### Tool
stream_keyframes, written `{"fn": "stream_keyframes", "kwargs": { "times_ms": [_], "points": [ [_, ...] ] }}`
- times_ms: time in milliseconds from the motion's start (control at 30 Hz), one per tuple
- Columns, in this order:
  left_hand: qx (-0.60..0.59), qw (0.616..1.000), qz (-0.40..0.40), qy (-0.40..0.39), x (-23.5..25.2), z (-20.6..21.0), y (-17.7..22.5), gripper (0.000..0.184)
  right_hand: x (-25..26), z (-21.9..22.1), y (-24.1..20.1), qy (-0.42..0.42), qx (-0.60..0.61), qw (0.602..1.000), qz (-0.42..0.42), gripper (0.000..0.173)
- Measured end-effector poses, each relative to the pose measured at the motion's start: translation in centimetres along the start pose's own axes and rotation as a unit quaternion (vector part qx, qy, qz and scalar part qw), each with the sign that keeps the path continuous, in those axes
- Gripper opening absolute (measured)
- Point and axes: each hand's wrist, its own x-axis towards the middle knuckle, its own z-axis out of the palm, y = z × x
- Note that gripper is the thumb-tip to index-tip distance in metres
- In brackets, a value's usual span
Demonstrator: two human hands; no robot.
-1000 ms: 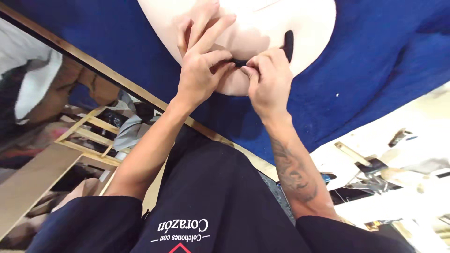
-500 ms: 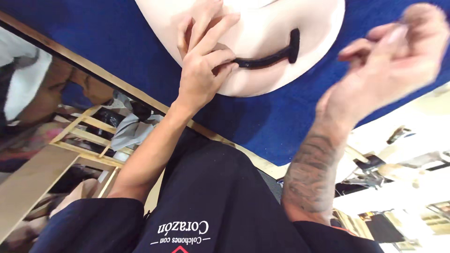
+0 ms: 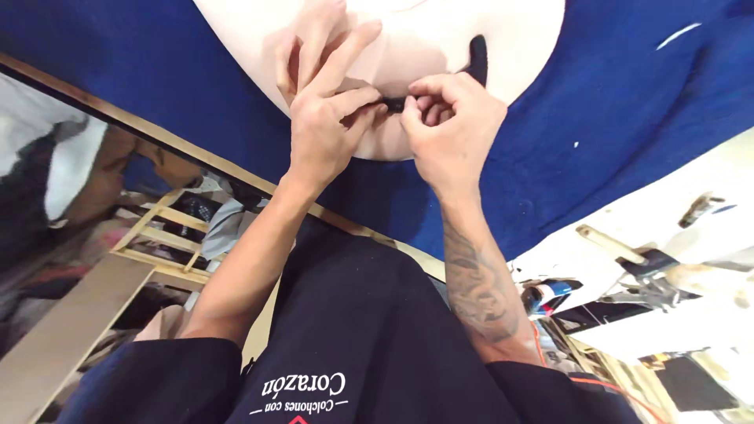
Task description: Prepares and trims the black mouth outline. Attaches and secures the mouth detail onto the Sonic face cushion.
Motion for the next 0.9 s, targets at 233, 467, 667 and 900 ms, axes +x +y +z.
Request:
{"fn": "stream_keyframes", "kwargs": {
  "times_ms": [233,467,667,900],
  "points": [
    [0.0,1.0,0.002,0.006,0.2,0.2,0.1,0.013,0.1,-0.7,0.7,-0.027,0.04,0.999,0.008,0.017],
    [0.001,1.0,0.003,0.012,0.2,0.2,0.0,0.013,0.2,-0.5,0.6,-0.016,0.042,0.999,0.01,0.016],
    [-0.003,1.0,0.006,0.018,0.1,0.2,0.0,0.011,0.1,-0.7,0.9,-0.002,0.078,0.997,0.016,0.013],
    [-0.001,1.0,-0.001,0.004,0.3,-0.1,0.2,0.009,1.2,-6.5,6.5,-0.019,-0.035,0.999,-0.002,0.027]
  ]
}}
